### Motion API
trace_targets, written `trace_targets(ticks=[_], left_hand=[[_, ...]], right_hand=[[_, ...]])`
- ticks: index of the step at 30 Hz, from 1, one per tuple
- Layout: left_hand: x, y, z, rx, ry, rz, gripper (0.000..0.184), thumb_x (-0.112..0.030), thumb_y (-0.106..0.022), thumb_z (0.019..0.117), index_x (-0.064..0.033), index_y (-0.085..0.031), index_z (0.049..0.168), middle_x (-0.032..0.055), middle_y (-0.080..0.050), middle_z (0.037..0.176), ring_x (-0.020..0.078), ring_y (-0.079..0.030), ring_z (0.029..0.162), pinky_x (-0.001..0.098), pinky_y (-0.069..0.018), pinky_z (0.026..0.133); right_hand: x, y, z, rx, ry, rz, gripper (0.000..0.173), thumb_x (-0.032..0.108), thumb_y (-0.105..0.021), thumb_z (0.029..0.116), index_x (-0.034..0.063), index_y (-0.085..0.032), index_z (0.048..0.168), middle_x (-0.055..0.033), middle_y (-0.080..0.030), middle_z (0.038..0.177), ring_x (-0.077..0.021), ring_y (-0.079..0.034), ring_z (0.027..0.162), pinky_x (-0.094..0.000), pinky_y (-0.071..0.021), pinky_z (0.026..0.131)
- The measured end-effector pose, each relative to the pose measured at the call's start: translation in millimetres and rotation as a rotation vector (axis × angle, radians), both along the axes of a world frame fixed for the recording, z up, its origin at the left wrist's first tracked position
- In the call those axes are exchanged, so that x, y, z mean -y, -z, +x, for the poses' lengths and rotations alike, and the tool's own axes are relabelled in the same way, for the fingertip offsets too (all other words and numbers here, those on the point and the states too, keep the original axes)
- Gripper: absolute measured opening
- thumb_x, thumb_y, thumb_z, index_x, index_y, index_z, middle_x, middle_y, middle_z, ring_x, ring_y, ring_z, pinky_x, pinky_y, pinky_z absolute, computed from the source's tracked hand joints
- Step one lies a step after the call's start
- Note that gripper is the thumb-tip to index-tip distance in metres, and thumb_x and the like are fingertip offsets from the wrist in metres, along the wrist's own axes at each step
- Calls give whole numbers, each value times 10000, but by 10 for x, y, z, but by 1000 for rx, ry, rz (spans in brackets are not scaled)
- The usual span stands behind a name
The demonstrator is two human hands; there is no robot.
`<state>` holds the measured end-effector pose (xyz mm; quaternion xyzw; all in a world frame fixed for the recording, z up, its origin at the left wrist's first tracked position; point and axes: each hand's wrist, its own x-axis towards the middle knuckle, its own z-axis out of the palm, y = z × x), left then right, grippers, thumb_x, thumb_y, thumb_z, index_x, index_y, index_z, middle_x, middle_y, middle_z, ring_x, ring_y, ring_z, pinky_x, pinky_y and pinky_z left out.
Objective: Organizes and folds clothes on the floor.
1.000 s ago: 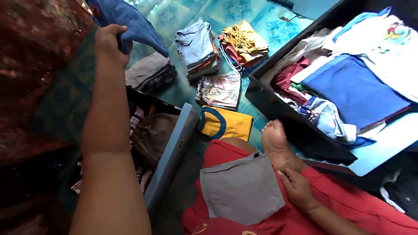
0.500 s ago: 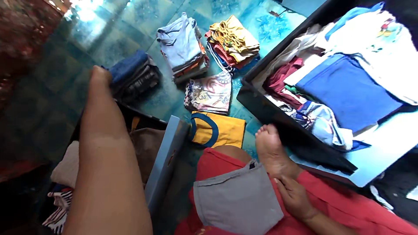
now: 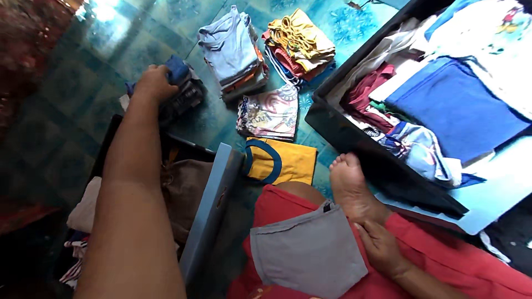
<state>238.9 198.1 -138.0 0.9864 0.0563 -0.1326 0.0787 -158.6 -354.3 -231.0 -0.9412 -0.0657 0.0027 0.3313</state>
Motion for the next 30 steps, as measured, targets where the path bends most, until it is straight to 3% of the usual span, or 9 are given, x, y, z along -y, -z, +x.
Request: trace_targets(ticks=[5,11,14,19,22,24,27,28,30], left_hand=[[191,-77,-120,-51,20,209,478,-123,-682,944,60,-515,1353,387,-527,1335,603,-535,1216,785,-436,911],[169,-256,-200,7,-69,181,348,-89,-670,931,112,-576,1199,405,-579,1216,621,-564,1143,799,-437,871],[78,-51,-241,-112,38,187,332,-146,-706,949,88,-625,1171,416,-604,1147,635,-571,1108,824,-423,871],[135,56,-320,-96,95,193,375,-129,-713,950,112,-604,1217,446,-581,1160,662,-560,1089,833,-420,854],[621,-361,-347,-474,-54,279,480,-152,-594,1047,47,-460,1462,367,-475,1448,554,-444,1363,708,-349,1094],[250,-59,-256,-412,16,232,491,-206,-686,995,36,-535,1395,366,-568,1329,559,-534,1256,737,-401,1018],[-103,271,-163,-435,71,169,589,-327,-718,972,27,-531,1404,356,-577,1320,538,-538,1259,737,-385,1037],[-150,352,-155,-453,72,167,585,-345,-716,971,35,-547,1384,355,-581,1309,525,-544,1253,728,-389,1040],[-79,343,-219,-442,69,186,577,-368,-703,977,25,-558,1374,350,-594,1295,525,-554,1245,730,-394,1036]], right_hand=[[-66,-126,58,-49,-6,31,428,196,-403,1025,-112,-672,901,-240,-684,804,-319,-705,757,-438,-571,723],[-7,-69,26,-22,-7,8,433,246,-387,1045,-39,-669,882,-180,-680,787,-264,-696,740,-395,-572,690],[-24,-110,33,-52,7,8,416,221,-397,1037,-43,-683,890,-187,-691,800,-296,-710,753,-440,-579,695],[-39,-228,85,-121,7,58,343,147,-453,1006,-79,-690,902,-222,-693,827,-349,-715,790,-488,-583,730],[-6,-144,46,-74,17,49,362,183,-442,1006,-51,-692,888,-200,-691,799,-340,-716,752,-483,-582,695],[-11,-156,56,-155,17,74,359,182,-437,1011,-54,-693,922,-213,-697,832,-363,-721,795,-519,-580,726],[-13,-699,403,-633,-25,221,284,130,-474,1070,-88,-649,1122,-244,-671,1003,-348,-668,940,-523,-527,885],[11,-926,558,-604,-76,235,251,135,-507,1064,-54,-663,1120,-185,-679,967,-264,-668,868,-448,-555,839],[141,-1294,911,-160,-168,160,200,120,-585,991,-9,-732,1034,-133,-730,917,-225,-711,843,-413,-595,804]])
